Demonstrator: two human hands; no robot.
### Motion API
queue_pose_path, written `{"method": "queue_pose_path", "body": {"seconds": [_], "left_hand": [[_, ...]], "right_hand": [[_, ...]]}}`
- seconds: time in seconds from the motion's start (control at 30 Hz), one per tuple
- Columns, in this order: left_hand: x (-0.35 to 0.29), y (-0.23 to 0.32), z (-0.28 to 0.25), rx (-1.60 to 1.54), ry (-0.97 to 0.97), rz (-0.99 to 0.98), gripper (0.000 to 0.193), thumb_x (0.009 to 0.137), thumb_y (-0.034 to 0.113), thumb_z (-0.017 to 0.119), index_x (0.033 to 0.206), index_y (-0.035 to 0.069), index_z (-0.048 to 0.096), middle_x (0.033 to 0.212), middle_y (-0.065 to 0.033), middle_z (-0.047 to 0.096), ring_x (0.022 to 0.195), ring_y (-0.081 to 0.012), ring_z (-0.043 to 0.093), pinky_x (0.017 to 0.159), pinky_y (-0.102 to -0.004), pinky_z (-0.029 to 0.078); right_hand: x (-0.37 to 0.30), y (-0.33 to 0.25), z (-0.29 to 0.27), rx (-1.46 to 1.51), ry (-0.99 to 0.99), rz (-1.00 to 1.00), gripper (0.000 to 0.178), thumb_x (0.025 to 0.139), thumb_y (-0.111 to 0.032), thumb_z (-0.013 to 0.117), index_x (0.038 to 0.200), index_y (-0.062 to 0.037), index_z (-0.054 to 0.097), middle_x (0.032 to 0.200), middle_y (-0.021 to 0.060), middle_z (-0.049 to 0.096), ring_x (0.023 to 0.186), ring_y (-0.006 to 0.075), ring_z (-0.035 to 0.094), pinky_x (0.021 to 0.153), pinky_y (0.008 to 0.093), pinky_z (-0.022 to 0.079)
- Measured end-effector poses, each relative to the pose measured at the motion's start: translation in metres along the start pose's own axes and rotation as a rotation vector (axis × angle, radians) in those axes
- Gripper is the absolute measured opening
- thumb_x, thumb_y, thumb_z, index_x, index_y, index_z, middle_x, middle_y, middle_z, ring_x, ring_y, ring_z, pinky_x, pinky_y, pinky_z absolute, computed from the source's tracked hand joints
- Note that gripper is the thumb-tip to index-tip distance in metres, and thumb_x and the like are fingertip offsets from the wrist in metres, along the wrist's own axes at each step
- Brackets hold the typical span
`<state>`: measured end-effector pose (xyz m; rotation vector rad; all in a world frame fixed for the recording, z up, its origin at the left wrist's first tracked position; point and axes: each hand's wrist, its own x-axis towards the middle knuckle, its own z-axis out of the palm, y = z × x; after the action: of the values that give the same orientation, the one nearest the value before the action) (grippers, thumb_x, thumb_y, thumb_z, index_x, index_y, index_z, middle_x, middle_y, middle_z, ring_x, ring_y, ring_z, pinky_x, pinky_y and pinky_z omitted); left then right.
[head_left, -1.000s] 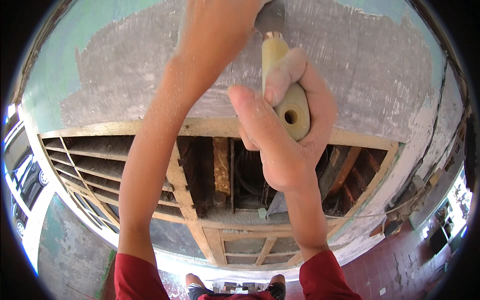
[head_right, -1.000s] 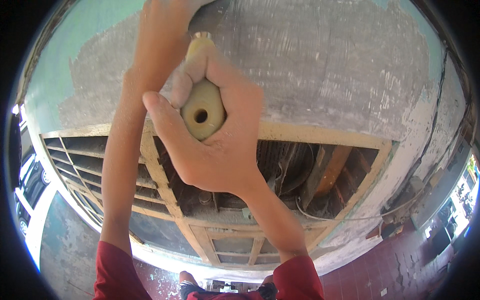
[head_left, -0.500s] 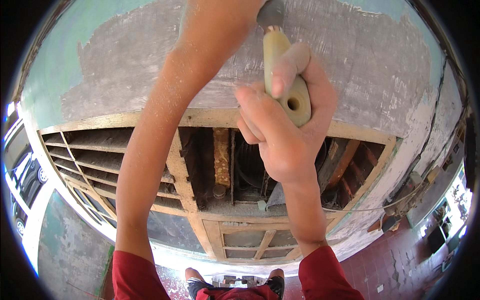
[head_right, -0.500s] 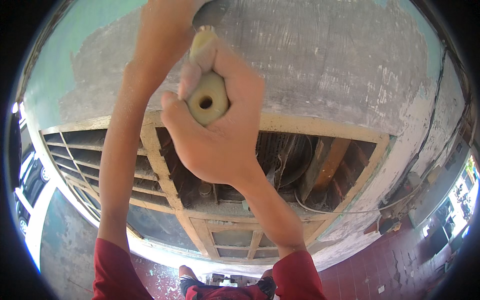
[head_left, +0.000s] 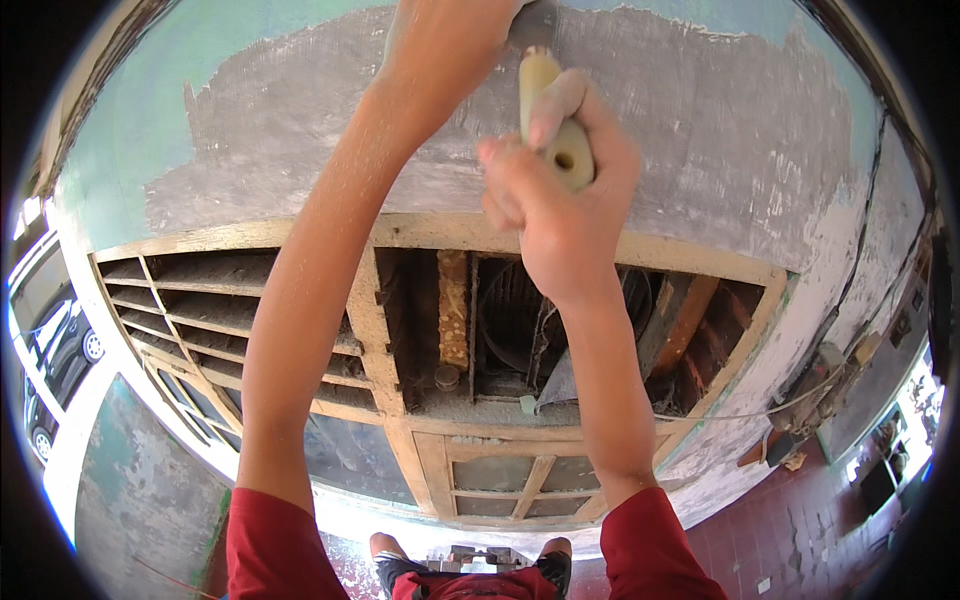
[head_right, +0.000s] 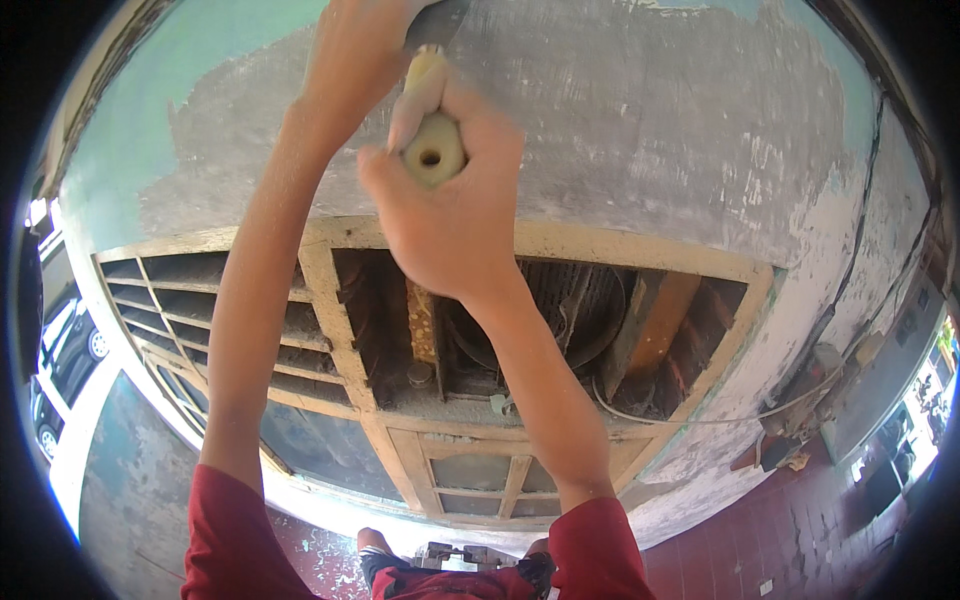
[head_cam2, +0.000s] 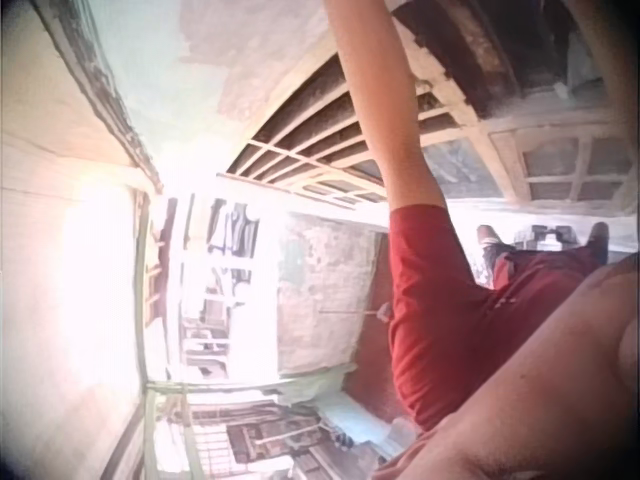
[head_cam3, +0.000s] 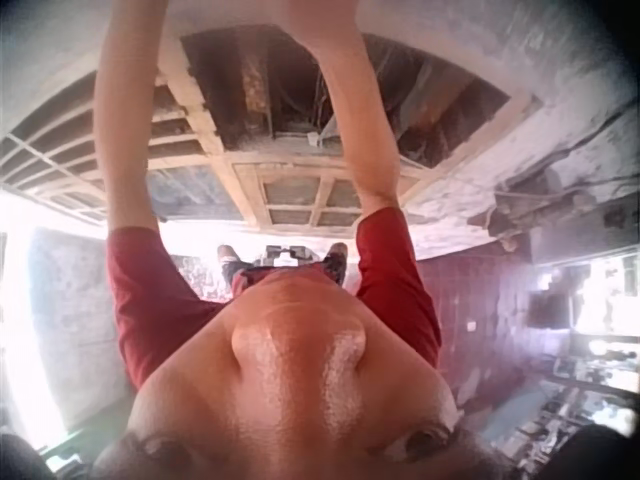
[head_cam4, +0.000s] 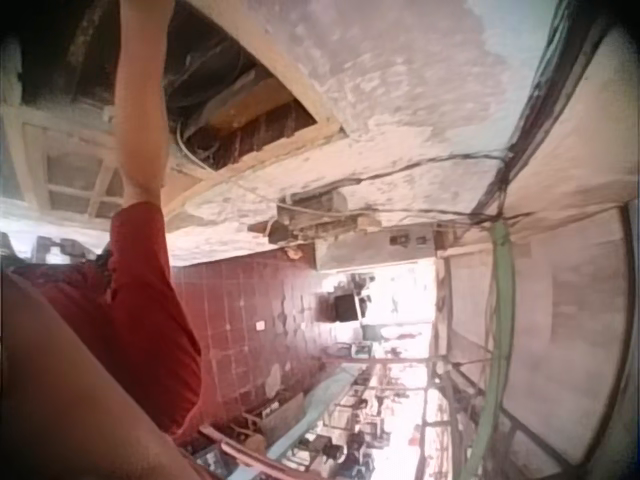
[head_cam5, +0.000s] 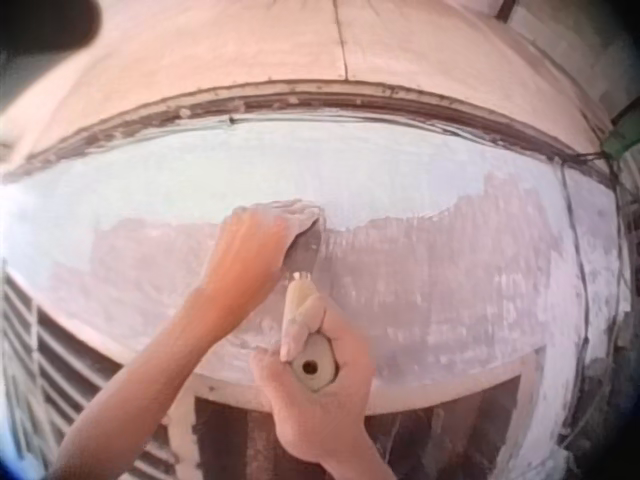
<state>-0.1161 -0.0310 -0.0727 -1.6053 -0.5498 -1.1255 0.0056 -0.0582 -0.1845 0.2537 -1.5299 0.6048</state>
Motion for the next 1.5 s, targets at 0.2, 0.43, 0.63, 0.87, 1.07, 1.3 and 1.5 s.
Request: {"method": "queue_pose_path", "body": {"seconds": [0.2, 0.43, 0.63, 0.87, 1.07, 1.3, 1.5], "left_hand": [[-0.015, -0.004, -0.001, -0.007, 0.045, 0.071, 0.026, 0.081, 0.002, 0.060, 0.105, 0.002, 0.069, 0.099, -0.0192, 0.071, 0.092, -0.0401, 0.067, 0.077, -0.0462, 0.053], [0.006, 0.007, -0.006, 0.010, -0.143, -0.110, 0.030, 0.082, 0.001, 0.058, 0.110, 0.002, 0.070, 0.101, -0.0198, 0.072, 0.094, -0.0392, 0.068, 0.080, -0.0449, 0.054], [-0.014, 0.001, 0.010, 0.000, 0.167, 0.096, 0.026, 0.084, 0.003, 0.057, 0.106, 0.001, 0.072, 0.098, -0.0203, 0.072, 0.092, -0.0397, 0.068, 0.079, -0.0453, 0.053], [-0.010, 0.005, 0.000, -0.036, 0.011, 0.000, 0.029, 0.086, 0.003, 0.056, 0.110, 0.001, 0.072, 0.104, -0.0199, 0.072, 0.096, -0.0387, 0.068, 0.081, -0.0442, 0.055], [-0.008, 0.002, 0.007, 0.038, 0.072, 0.007, 0.024, 0.086, 0.004, 0.057, 0.105, 0.002, 0.071, 0.093, -0.0208, 0.071, 0.089, -0.0397, 0.068, 0.076, -0.0458, 0.055], [-0.017, 0.005, 0.006, 0.062, 0.027, 0.028, 0.022, 0.085, 0.004, 0.058, 0.103, 0.002, 0.071, 0.088, -0.0209, 0.070, 0.083, -0.0415, 0.066, 0.072, -0.0480, 0.053], [-0.005, 0.008, 0.001, -0.037, -0.016, -0.011, 0.028, 0.083, 0.002, 0.059, 0.108, 0.001, 0.072, 0.100, -0.0216, 0.071, 0.092, -0.0407, 0.067, 0.079, -0.0475, 0.054]], "right_hand": [[-0.011, -0.004, 0.012, 0.014, 0.067, 0.087, 0.020, 0.077, 0.005, 0.062, 0.076, -0.0073, 0.047, 0.074, -0.0040, 0.044, 0.061, 0.0030, 0.039, 0.053, 0.0222, 0.033], [0.004, -0.009, 0.009, 0.030, 0.061, 0.062, 0.019, 0.077, 0.003, 0.063, 0.077, -0.0076, 0.048, 0.074, -0.0040, 0.046, 0.065, 0.0033, 0.040, 0.056, 0.0219, 0.033], [-0.014, -0.014, 0.001, -0.022, 0.047, 0.103, 0.020, 0.077, 0.003, 0.066, 0.079, -0.0071, 0.049, 0.073, -0.0032, 0.048, 0.065, 0.0040, 0.042, 0.059, 0.0219, 0.035], [-0.008, -0.015, 0.012, -0.003, 0.061, 0.098, 0.020, 0.077, 0.002, 0.067, 0.080, -0.0078, 0.049, 0.072, -0.0034, 0.045, 0.064, 0.0041, 0.040, 0.058, 0.0220, 0.034], [-0.012, -0.005, 0.001, -0.007, 0.050, 0.050, 0.020, 0.076, 0.002, 0.066, 0.079, -0.0077, 0.049, 0.072, -0.0039, 0.045, 0.063, 0.0038, 0.039, 0.057, 0.0225, 0.033], [-0.016, -0.011, 0.001, -0.008, 0.004, 0.073, 0.025, 0.084, 0.005, 0.063, 0.085, -0.0118, 0.044, 0.062, -0.0059, 0.040, 0.051, 0.0019, 0.031, 0.046, 0.0239, 0.024], [-0.006, -0.013, 0.005, 0.030, 0.058, 0.064, 0.021, 0.077, 0.002, 0.067, 0.078, -0.0081, 0.049, 0.076, -0.0036, 0.047, 0.065, 0.0038, 0.041, 0.058, 0.0230, 0.034]]}}
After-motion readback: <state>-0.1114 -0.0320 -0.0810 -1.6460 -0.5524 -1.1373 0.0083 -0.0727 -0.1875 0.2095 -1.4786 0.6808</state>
